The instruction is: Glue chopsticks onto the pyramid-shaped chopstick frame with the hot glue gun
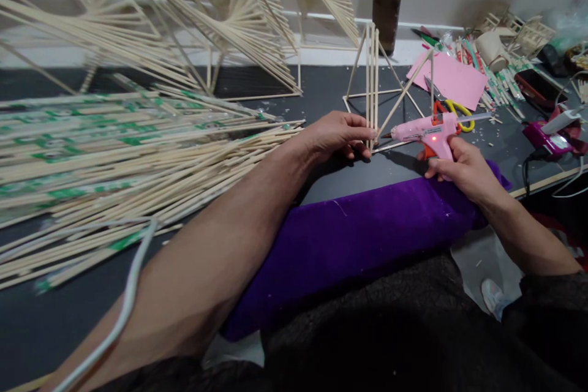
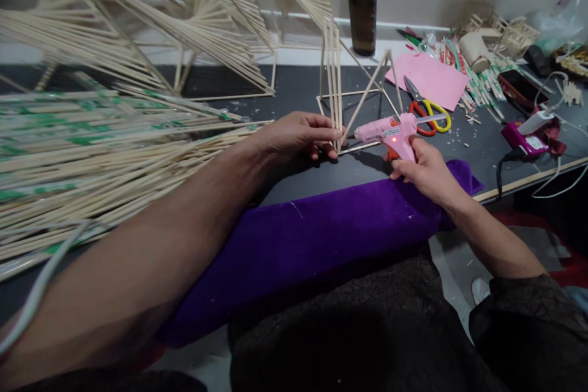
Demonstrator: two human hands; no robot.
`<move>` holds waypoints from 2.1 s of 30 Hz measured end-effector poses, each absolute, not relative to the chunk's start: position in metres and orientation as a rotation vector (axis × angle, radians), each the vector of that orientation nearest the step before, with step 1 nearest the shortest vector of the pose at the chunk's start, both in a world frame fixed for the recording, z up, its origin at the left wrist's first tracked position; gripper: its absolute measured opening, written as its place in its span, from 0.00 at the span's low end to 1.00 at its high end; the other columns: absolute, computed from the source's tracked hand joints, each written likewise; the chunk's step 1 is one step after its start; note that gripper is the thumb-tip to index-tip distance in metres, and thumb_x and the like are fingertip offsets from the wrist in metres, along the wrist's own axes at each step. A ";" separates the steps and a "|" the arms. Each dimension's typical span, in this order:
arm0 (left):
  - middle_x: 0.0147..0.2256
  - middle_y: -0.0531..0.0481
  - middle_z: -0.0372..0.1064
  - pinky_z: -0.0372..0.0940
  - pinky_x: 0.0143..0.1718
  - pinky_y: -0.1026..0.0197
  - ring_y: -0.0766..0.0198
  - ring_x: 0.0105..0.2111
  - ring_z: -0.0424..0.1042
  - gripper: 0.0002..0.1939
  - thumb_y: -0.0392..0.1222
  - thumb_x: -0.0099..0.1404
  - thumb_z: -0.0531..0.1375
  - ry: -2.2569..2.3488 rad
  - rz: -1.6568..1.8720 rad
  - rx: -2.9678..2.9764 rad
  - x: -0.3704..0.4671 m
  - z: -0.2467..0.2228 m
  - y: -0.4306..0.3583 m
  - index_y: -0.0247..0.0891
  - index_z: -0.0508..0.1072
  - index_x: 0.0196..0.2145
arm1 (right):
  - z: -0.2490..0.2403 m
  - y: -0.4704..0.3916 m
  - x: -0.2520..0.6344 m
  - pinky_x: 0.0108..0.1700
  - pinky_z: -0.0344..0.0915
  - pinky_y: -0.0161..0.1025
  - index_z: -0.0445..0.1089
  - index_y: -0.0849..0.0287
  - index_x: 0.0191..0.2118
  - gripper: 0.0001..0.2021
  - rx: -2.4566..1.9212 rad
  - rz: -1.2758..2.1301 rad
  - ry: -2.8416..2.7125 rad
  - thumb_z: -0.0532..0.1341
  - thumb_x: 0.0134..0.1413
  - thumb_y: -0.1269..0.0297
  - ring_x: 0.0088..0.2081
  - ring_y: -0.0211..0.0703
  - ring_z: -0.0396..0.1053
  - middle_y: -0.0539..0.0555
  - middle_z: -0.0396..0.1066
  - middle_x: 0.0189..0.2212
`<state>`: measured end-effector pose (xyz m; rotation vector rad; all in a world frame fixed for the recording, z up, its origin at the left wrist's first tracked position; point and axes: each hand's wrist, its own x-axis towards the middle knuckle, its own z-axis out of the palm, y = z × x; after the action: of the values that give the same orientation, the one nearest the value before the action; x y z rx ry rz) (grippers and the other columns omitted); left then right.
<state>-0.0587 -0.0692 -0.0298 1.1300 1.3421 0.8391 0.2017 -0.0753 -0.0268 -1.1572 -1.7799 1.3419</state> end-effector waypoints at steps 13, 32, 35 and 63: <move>0.26 0.46 0.73 0.57 0.18 0.67 0.65 0.24 0.73 0.11 0.44 0.53 0.70 1.358 0.824 1.130 -0.060 -0.030 -0.069 0.35 0.75 0.29 | -0.032 -0.073 0.197 0.27 0.64 0.35 0.64 0.58 0.36 0.11 -1.089 1.373 -1.791 0.64 0.48 0.62 0.25 0.34 0.68 0.53 0.74 0.35; 0.25 0.45 0.73 0.54 0.17 0.67 0.65 0.23 0.72 0.12 0.46 0.51 0.70 1.366 0.798 1.156 -0.061 -0.031 -0.069 0.35 0.75 0.28 | -0.041 -0.069 0.196 0.26 0.59 0.37 0.60 0.57 0.32 0.09 -1.116 1.188 -1.936 0.61 0.52 0.59 0.23 0.34 0.65 0.46 0.64 0.24; 0.25 0.44 0.74 0.54 0.18 0.67 0.65 0.23 0.72 0.11 0.46 0.52 0.69 1.379 0.791 1.154 -0.061 -0.031 -0.069 0.36 0.75 0.28 | -0.042 -0.069 0.196 0.27 0.59 0.37 0.59 0.56 0.33 0.09 -1.127 1.171 -1.953 0.60 0.52 0.59 0.23 0.35 0.65 0.45 0.63 0.23; 0.26 0.46 0.73 0.54 0.17 0.68 0.66 0.23 0.72 0.11 0.44 0.51 0.70 1.377 0.800 1.144 -0.059 -0.031 -0.068 0.35 0.75 0.28 | -0.043 -0.072 0.196 0.32 0.57 0.38 0.59 0.56 0.27 0.09 -1.102 0.888 -2.082 0.59 0.53 0.62 0.28 0.38 0.63 0.51 0.65 0.28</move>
<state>-0.0594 -0.0683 -0.0312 1.1444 1.3773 0.8003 0.1959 -0.0723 -0.0429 -1.1015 -2.0825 0.8880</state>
